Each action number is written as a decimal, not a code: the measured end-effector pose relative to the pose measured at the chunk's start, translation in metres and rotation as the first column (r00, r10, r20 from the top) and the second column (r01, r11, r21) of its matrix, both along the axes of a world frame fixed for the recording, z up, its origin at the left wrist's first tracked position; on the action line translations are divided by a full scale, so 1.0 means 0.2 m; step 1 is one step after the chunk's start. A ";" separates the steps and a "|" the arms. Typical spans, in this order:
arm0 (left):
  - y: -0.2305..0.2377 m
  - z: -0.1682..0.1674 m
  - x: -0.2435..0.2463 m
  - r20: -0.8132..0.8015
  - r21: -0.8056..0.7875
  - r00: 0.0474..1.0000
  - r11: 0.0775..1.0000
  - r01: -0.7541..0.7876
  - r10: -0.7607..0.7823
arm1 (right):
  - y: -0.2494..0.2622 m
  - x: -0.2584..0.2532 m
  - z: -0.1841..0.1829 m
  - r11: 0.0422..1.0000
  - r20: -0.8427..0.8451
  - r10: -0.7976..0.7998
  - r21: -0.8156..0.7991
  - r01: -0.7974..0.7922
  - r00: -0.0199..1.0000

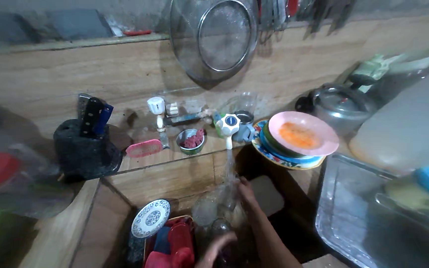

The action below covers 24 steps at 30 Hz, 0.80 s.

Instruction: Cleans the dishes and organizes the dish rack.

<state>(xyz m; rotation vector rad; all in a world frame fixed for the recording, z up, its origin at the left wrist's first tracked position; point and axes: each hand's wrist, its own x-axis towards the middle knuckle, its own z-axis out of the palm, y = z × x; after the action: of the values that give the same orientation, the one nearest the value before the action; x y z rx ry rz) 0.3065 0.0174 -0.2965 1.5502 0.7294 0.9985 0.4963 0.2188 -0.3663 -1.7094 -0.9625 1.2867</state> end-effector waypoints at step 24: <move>1.04 -0.44 0.24 0.041 -0.916 0.752 0.325 -0.234 0.658 | -0.14 0.00 0.12 0.340 0.853 0.521 -0.240 -0.909 -0.031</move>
<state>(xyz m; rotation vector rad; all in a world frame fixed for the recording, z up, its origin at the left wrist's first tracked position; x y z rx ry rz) 0.3547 0.2263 -0.3845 0.1365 1.1704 1.0385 0.4954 0.1915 -0.3414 -1.3226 -2.9353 0.4812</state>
